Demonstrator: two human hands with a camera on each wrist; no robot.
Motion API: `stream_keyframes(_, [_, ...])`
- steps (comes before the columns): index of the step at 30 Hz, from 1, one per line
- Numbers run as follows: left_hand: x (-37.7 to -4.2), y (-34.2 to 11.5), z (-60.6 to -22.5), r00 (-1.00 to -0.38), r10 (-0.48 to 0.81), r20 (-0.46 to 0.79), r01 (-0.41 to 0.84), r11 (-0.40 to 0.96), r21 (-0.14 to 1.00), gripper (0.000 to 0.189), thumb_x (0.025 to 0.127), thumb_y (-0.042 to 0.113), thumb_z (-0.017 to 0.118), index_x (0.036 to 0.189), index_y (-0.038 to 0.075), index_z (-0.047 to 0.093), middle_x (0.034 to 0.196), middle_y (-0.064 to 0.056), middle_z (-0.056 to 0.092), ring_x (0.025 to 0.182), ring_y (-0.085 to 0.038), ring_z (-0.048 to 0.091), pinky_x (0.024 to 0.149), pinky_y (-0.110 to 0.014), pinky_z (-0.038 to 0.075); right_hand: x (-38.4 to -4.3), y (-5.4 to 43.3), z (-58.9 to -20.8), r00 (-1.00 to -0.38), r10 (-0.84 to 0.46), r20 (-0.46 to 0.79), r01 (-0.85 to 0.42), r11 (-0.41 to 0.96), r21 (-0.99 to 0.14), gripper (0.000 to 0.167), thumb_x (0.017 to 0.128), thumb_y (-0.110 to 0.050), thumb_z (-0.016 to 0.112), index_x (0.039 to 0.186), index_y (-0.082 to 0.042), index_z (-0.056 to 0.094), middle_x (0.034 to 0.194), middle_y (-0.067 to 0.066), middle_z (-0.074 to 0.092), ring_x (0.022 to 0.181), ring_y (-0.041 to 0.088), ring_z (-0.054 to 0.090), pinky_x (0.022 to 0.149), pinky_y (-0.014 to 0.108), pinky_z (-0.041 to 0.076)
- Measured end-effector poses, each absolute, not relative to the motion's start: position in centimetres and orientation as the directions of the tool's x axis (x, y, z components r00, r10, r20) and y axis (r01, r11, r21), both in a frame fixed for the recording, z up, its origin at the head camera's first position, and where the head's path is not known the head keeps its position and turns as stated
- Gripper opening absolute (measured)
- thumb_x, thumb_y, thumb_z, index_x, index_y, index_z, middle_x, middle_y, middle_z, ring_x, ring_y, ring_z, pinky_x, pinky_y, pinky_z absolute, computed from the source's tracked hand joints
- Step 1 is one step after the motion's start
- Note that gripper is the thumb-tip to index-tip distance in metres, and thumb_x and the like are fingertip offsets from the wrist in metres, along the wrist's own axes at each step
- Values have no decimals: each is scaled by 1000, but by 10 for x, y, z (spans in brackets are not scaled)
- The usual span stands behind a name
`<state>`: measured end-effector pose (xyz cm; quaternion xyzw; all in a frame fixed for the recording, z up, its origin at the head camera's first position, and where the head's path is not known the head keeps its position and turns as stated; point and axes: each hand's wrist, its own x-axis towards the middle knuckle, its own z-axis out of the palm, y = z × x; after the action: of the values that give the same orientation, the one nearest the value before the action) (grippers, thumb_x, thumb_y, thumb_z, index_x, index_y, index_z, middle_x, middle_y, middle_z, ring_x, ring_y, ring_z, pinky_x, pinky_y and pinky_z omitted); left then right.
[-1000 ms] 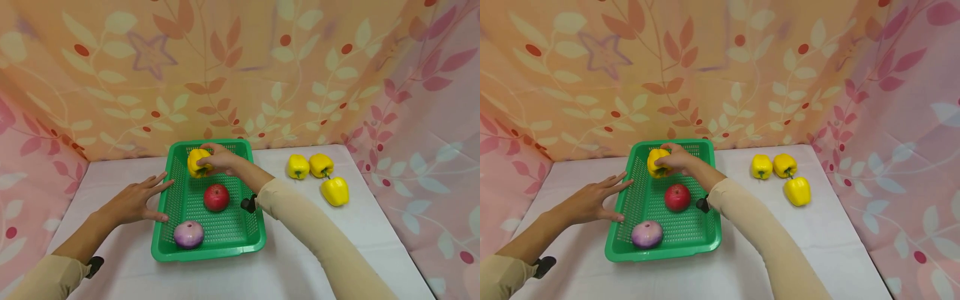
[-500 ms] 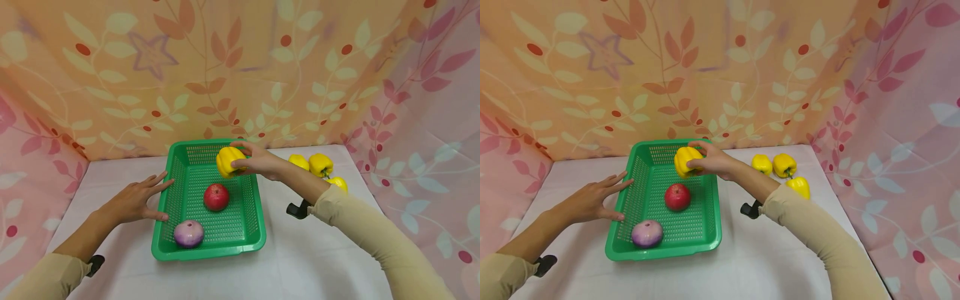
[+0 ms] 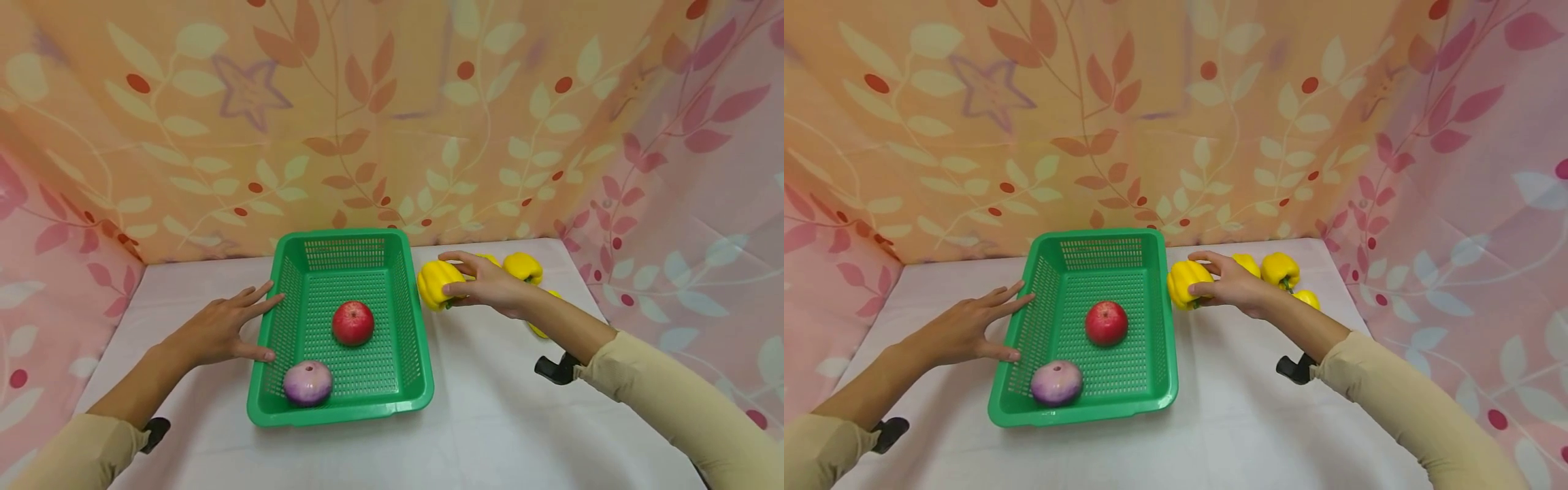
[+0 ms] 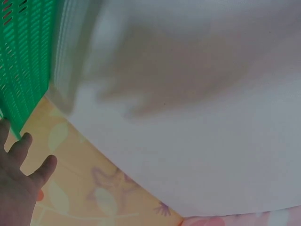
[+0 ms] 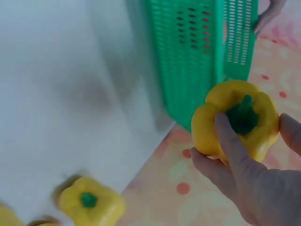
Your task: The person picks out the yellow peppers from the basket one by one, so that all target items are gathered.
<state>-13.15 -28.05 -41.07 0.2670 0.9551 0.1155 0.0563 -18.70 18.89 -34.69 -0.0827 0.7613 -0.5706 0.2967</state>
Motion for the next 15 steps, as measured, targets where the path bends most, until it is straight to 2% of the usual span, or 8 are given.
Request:
stream_keyframes(6, [-132,-281,-411,-854,516,-66,487,837,249,105,72,73,72,155,18,38,163,-15,24,142,-48,30,99,-73,36,-185,215,-361,-829,-394,-397,253,369,-894,72,94,-10,69,154,-9,28,150,22,36,119,38,51,96,46,52])
stream_keyframes(15, [-131,-280,-409,-844,534,-43,509,823,252,104,72,72,72,154,17,39,162,-15,26,141,-48,32,98,-72,38,-184,249,-384,-844,-310,-437,316,370,-874,77,95,-13,68,156,-8,21,158,25,21,129,42,44,101,49,47])
